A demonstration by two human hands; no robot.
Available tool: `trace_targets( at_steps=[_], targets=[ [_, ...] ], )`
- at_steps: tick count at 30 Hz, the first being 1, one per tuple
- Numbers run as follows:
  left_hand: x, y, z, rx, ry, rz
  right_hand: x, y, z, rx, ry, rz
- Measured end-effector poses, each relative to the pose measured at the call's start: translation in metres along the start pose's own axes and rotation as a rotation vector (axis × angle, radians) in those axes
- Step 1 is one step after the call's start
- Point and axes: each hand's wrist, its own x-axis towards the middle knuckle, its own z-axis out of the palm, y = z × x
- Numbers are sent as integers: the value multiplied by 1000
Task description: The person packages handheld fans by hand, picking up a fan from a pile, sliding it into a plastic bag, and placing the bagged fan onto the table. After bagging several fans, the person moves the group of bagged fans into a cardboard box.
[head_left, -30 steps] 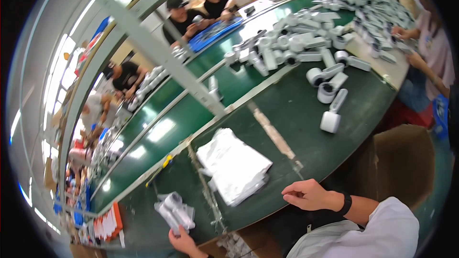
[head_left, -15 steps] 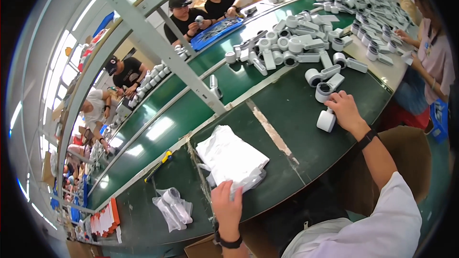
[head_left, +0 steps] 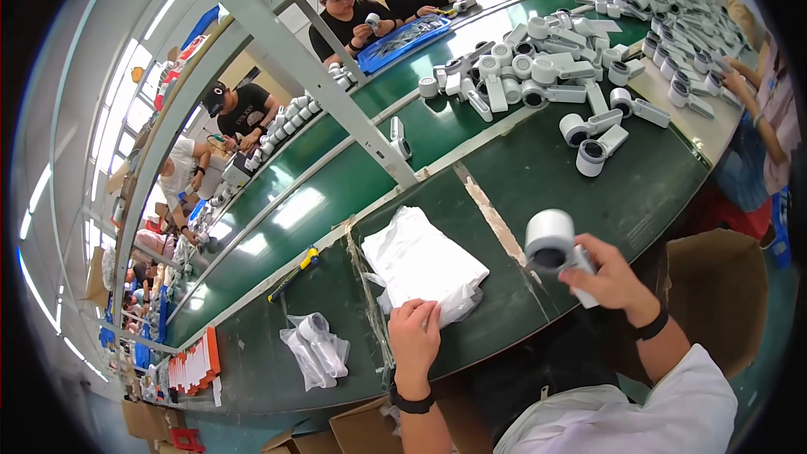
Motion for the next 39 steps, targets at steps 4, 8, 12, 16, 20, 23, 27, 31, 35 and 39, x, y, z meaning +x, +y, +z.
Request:
trace_targets(
  at_steps=[4,8,12,16,20,23,27,31,35,39],
  targets=[
    [3,2,0,-31,30,-11,0,16,37,178,-136,85],
    [5,7,0,-114,44,-96,-2,27,70,343,-219,115],
    [8,15,2,-124,50,-88,0,32,86,308,-171,136],
    [8,13,2,-129,62,-84,1,36,92,325,-94,174],
    [6,14,-2,-59,-31,-78,1,42,93,322,-85,193],
    [9,18,-2,-20,-41,-62,1,46,92,311,-78,193],
    [10,19,1,57,-44,-5,0,49,93,292,-80,208],
    [9,6,7,80,-79,32,-2,49,93,302,-107,209],
    [10,7,8,58,-55,-18,-2,51,92,295,-102,212],
    [11,14,7,79,-72,19,-2,51,92,285,-98,218]
  ],
)
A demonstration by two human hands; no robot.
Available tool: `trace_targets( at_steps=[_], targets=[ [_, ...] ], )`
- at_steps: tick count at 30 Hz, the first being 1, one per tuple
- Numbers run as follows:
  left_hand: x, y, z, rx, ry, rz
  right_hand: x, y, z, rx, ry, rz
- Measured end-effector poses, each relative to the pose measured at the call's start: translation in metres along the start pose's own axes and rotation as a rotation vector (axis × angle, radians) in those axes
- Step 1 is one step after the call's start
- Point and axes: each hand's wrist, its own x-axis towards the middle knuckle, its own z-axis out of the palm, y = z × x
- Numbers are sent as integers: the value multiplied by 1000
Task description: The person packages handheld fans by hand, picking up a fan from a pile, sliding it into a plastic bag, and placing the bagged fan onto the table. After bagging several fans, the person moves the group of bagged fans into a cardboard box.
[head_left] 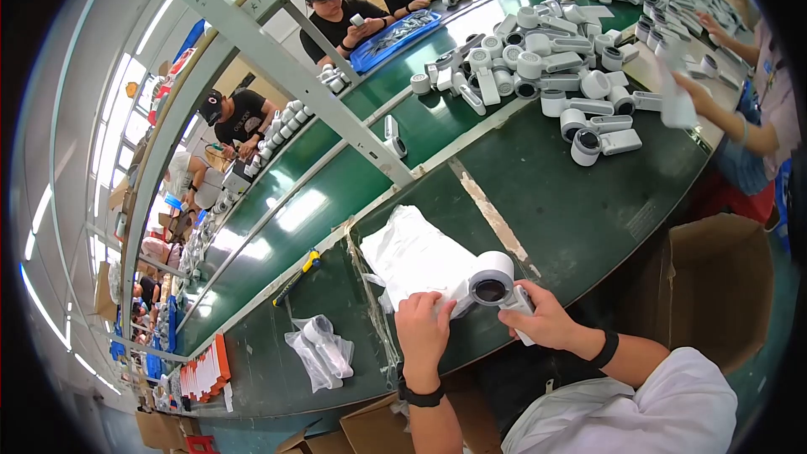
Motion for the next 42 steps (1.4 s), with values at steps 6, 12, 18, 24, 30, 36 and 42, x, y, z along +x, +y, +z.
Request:
trace_targets(
  at_steps=[6,12,18,24,30,36,42],
  targets=[
    [1,-6,5,-16,-8,9,4,4,-7,-1,46,-11],
    [-2,-7,9,-180,100,-156,5,6,-27,7,150,-77],
    [-2,3,-1,-395,133,-393,3,0,-32,8,145,-92],
    [-1,-7,-2,-345,165,-213,4,2,-23,14,120,-69],
    [4,9,0,-540,257,-402,0,-6,-2,-9,62,-48],
    [-3,37,-10,-916,216,-519,7,1,25,-7,69,-155],
    [-14,58,-3,-1066,155,-535,19,2,45,-28,206,-388]
  ],
)
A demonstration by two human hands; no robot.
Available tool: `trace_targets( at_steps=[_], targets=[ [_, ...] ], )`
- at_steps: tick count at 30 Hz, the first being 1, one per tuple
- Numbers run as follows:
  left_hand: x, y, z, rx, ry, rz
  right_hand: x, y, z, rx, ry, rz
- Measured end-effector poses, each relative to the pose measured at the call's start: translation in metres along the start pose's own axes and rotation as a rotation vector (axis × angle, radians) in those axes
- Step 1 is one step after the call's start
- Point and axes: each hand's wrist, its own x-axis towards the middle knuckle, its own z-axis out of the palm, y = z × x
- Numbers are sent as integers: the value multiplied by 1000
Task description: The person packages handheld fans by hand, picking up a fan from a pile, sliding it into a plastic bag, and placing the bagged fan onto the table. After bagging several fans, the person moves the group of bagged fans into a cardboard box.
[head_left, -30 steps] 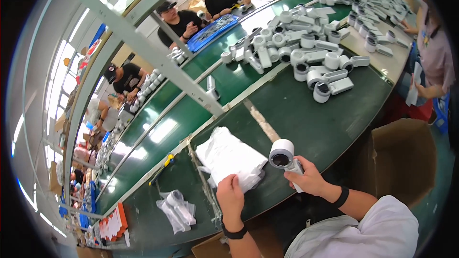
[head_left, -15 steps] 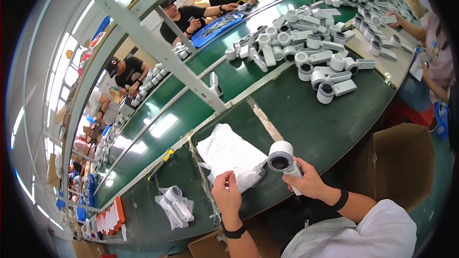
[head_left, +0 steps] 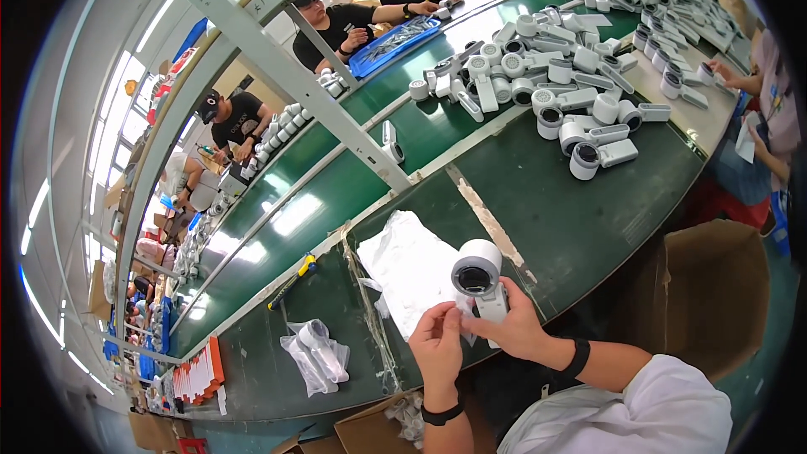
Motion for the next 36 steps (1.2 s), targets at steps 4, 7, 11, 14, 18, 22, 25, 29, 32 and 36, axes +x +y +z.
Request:
trace_targets(
  at_steps=[4,7,11,14,18,22,25,29,32,36],
  targets=[
    [1,-10,-5,-115,30,-48,8,3,-3,148,35,191],
    [4,-10,-13,-439,94,-122,12,4,-11,168,101,159],
    [4,-8,-7,-463,114,-92,8,6,-23,158,82,199],
    [1,-12,-4,-224,104,0,0,1,-35,-65,50,102],
    [2,-4,0,-139,62,35,-11,-36,-76,-383,-271,-19],
    [5,2,2,-73,-25,-19,-10,-71,-85,-536,-757,262],
    [6,8,4,-44,-93,-30,-3,-61,-84,-576,-791,328],
    [4,16,-1,74,-150,117,18,-65,-74,-532,-876,553],
    [0,13,-9,134,-157,127,18,-55,-67,-534,-858,532],
    [-5,7,-13,218,-95,186,8,-39,-57,-650,-673,365]
  ],
)
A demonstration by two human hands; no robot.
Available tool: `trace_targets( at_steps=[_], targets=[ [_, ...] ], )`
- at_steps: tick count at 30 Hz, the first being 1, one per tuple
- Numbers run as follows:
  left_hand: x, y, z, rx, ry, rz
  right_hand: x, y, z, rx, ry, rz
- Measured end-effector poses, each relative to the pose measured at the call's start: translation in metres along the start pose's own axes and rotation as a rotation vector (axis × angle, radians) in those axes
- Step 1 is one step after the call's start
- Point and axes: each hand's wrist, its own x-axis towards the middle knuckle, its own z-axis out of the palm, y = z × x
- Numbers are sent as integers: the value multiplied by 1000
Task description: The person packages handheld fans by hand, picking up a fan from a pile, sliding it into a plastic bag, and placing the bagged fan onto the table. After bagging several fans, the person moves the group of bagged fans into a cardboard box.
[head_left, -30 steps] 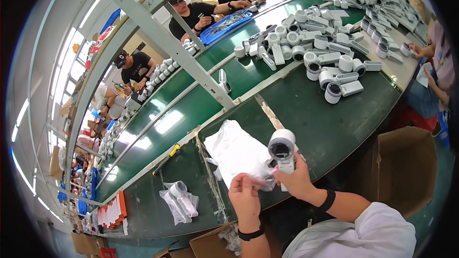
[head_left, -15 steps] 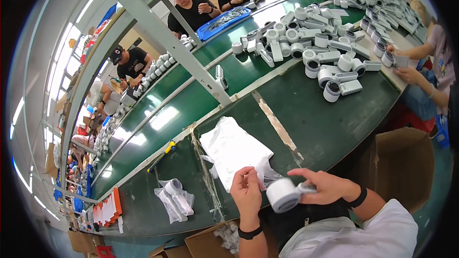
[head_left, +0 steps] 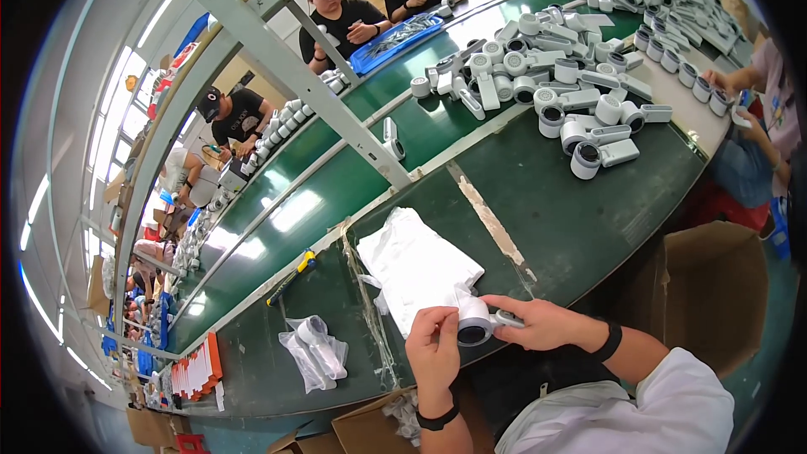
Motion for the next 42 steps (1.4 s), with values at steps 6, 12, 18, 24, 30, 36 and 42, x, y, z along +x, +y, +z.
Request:
trace_targets(
  at_steps=[6,12,18,24,30,36,42],
  targets=[
    [-9,2,14,402,51,317,3,-2,17,270,103,41],
    [-21,7,30,448,-73,508,16,4,25,712,175,-16],
    [-42,-1,29,120,-356,289,39,29,29,739,375,-254],
    [-44,-18,29,-418,154,-118,33,16,37,843,450,-213],
    [-50,-32,40,-727,-64,-421,38,1,60,393,741,-362],
    [-40,-27,13,-1022,-103,-461,34,-1,30,-147,928,-592],
    [-54,-41,-28,-943,127,-403,27,4,56,-202,699,-716]
  ],
)
